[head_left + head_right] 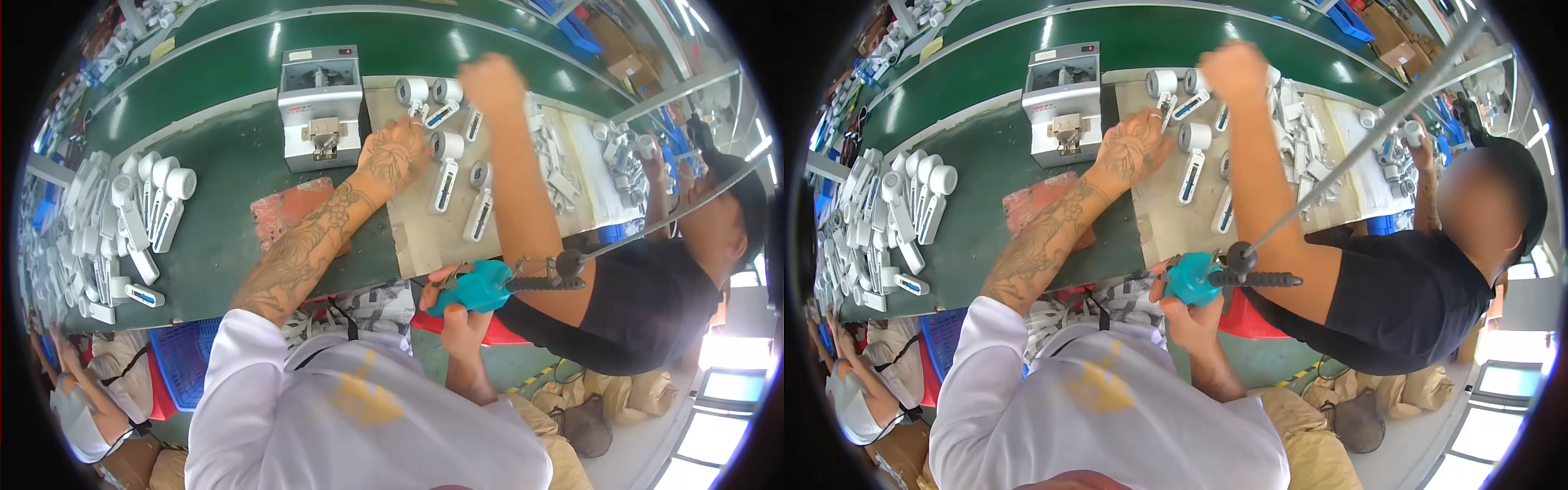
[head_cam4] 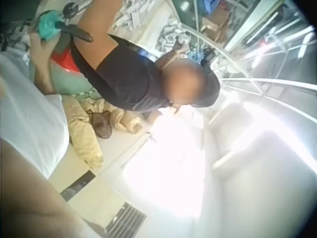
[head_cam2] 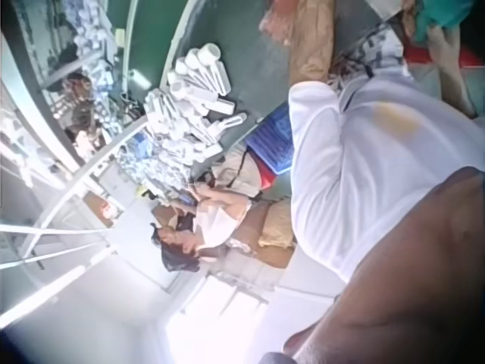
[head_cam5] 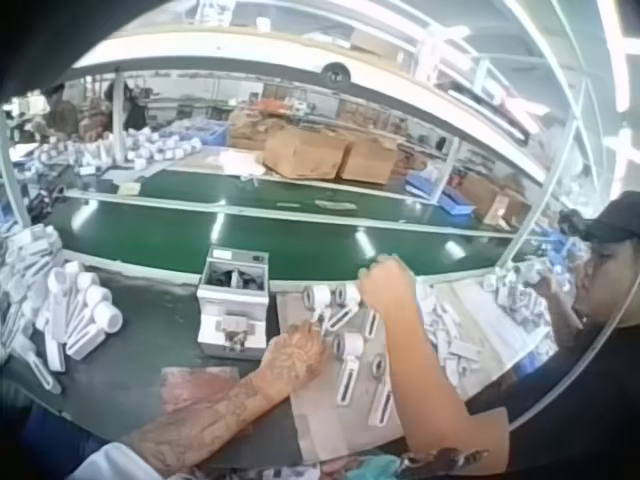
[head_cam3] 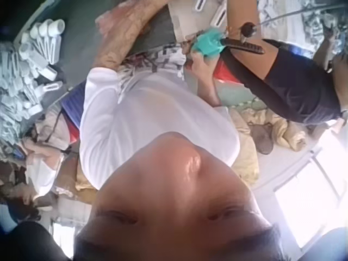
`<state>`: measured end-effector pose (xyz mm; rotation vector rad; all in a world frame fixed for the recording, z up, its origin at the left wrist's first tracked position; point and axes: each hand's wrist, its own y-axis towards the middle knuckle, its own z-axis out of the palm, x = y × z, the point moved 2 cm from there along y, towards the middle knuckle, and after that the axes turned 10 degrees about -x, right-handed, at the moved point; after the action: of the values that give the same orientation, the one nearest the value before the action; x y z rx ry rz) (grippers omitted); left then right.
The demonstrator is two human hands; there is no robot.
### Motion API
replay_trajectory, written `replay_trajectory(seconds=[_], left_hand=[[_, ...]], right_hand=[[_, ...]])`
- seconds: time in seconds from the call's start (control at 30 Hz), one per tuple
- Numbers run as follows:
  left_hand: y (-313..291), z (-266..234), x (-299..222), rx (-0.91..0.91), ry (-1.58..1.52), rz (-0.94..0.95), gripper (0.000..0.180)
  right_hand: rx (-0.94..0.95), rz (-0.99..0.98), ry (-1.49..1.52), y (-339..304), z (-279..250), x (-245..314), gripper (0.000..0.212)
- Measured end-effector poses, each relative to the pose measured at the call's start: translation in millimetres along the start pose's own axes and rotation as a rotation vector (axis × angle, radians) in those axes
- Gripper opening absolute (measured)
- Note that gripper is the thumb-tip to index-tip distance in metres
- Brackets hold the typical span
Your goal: Assembling handheld massagers on a factory production line using an electric screwdriver.
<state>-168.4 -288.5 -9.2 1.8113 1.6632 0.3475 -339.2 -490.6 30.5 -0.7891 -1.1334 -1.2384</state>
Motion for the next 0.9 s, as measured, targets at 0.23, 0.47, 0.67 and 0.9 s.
replay_trajectory(seconds=[0.23, 0.47, 0.67, 0.9], left_hand=[[48, 56, 37, 0.127, -0.184, -0.466, 0.065], [36, 87, 50, -0.017, -0.451, -0.487, 0.055], [44, 66, 18, 0.163, -0.197, -0.465, 0.06], [36, 55, 15, 0.058, -0.097, -0.391, 0.051]], right_hand=[[0.054, -0.008, 0.023, 8, 9, 2, 0.055], [0.045, 0.011, 0.02, 4, 9, 4, 0.052], [0.062, 0.015, 0.014, 7, 5, 4, 0.051], [0.038, 0.019, -0.014, 5, 4, 6, 0.052]])
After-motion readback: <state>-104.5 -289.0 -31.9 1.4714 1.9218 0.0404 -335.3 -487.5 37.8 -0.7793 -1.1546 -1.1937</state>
